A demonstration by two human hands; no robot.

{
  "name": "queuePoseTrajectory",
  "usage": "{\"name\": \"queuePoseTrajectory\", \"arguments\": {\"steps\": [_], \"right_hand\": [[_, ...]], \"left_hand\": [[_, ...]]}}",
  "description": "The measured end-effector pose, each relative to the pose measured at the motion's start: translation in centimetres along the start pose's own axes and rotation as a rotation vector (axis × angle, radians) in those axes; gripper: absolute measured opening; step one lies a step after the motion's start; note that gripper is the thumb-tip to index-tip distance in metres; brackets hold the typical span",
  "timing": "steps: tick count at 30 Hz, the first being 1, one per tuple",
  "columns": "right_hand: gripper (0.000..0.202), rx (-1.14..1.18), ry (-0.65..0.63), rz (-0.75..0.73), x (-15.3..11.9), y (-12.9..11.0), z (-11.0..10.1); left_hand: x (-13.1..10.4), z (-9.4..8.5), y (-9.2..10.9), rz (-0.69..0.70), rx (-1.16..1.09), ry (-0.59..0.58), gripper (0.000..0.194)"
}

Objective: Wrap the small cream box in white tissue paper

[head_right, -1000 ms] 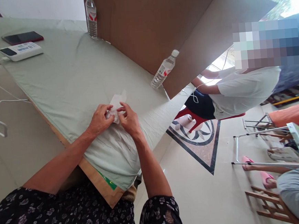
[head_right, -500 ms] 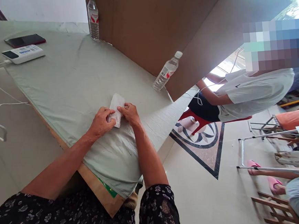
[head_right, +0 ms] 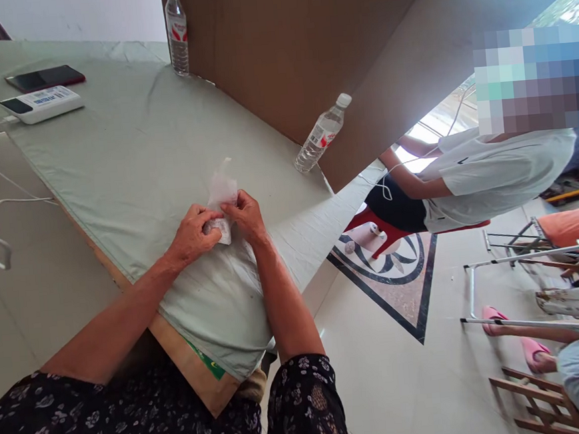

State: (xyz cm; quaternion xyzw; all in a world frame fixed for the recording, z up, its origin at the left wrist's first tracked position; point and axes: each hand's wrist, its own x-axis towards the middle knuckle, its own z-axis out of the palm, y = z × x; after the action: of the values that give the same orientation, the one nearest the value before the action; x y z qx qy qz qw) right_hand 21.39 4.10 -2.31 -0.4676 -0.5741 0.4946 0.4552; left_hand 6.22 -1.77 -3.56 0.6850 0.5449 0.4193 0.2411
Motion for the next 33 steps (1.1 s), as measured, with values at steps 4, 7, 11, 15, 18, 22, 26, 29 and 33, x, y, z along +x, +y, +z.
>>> {"name": "queuePoseTrajectory", "arguments": {"steps": [4,7,11,15,18,22,26,29,33], "right_hand": [[0.032,-0.018,-0.075,-0.052,-1.8,-0.8,-0.2],[0.026,-0.105,-0.107,-0.109,-3.1,-1.3,-0.7],[0.017,-0.192,-0.188,-0.212,-4.6,-1.9,-1.7],[0.027,-0.431,-0.234,-0.310,-6.4,-1.7,-2.2],[0.039,-0.583,-0.163,-0.341,-7.4,-0.8,-1.5],[0.026,-0.537,-0.011,-0.284,-7.2,0.0,-0.3],[0.028,-0.247,0.025,-0.064,-6.5,0.1,0.2],[0.031,-0.221,0.055,0.002,-6.4,0.2,0.3],[0.038,-0.473,0.089,-0.022,-6.3,0.5,0.3]], "left_hand": [[-0.4,0.1,0.0,-0.022,-0.013,0.113,0.049],[-0.5,-0.1,-0.3,-0.007,-0.007,0.148,0.073],[-0.3,-0.6,-1.0,0.046,-0.065,0.019,0.058],[0.0,-0.9,-1.4,0.058,-0.097,-0.057,0.030],[0.2,-0.9,-1.3,0.038,-0.110,-0.063,0.022],[0.3,-1.4,-0.6,-0.010,-0.150,-0.036,0.022],[0.2,-2.3,0.4,-0.120,-0.308,-0.192,0.035],[0.1,-2.6,1.0,-0.154,-0.277,-0.294,0.040],[0.1,-2.4,1.1,-0.140,-0.226,-0.260,0.038]]}}
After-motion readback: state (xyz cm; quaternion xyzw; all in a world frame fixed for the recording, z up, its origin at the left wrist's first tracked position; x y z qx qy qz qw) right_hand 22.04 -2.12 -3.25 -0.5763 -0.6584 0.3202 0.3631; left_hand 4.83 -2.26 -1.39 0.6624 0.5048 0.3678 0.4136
